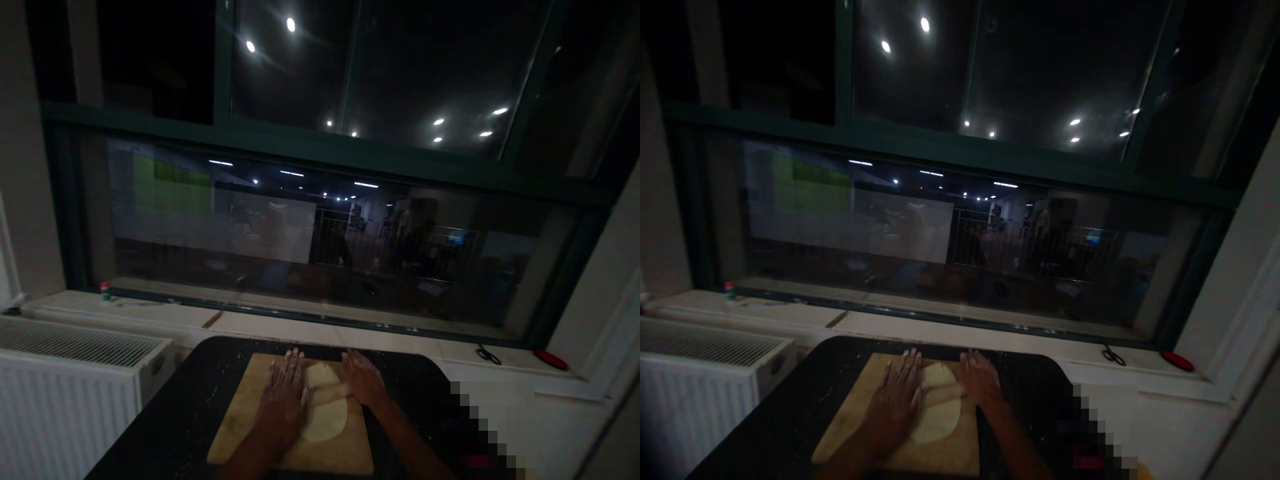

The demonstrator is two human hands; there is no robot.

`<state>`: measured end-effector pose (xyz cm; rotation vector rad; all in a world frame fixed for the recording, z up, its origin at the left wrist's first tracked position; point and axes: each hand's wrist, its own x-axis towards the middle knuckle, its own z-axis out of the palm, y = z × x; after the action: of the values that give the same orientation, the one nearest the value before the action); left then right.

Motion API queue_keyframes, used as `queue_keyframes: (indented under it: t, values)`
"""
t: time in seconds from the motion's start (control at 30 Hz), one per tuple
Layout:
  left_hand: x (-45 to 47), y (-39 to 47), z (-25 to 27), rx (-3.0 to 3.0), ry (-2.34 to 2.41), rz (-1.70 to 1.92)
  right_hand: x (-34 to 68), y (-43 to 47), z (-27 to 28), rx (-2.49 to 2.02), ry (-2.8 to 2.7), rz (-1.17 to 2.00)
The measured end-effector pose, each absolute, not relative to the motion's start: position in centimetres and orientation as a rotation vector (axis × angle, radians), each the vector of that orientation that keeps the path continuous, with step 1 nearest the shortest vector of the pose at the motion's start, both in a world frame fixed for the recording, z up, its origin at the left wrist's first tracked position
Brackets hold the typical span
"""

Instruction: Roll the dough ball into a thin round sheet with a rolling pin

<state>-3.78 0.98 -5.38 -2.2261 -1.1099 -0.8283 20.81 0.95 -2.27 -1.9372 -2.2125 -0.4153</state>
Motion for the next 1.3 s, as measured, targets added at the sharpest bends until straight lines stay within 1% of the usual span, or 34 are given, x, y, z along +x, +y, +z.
queue_keyframes:
  t: [0.17, 0.33, 0.47, 0.67, 0.8, 0.9, 0.97, 1.07, 1.3]
  values:
    - [-3.3, 4.9, -5.3, -2.263, -1.313, -0.697, 19.8, 7.1, -0.5, -1.814, -2.32, -0.389]
    - [-3.1, 5.2, -6.8, -2.227, -1.259, -0.699, 20.6, 7.9, -2.3, -1.723, -2.388, -0.345]
    - [-3.0, 4.0, -6.8, -2.164, -1.145, -0.809, 21.5, 5.4, -3.9, -1.767, -2.323, -0.36]
    - [-3.6, -0.3, -5.8, -2.186, -0.972, -0.894, 21.6, -1.5, -5.0, -1.875, -2.161, -0.387]
    - [-5.0, -3.8, -5.5, -2.23, -0.849, -0.878, 21.7, -5.9, -7.0, -1.826, -2.014, -0.402]
    - [-5.6, -5.2, -5.8, -2.218, -0.8, -0.883, 22.4, -7.0, -8.6, -1.763, -2.001, -0.433]
    - [-5.5, -5.0, -6.1, -2.218, -0.799, -0.893, 22.9, -6.4, -8.9, -1.723, -2.026, -0.447]
    - [-4.7, -3.2, -6.4, -2.247, -0.874, -0.883, 23.1, -3.5, -7.6, -1.686, -2.116, -0.448]
    - [-2.6, 3.1, -4.7, -2.455, -1.38, -0.77, 21.6, 6.4, -2.2, -1.674, -2.271, -0.343]
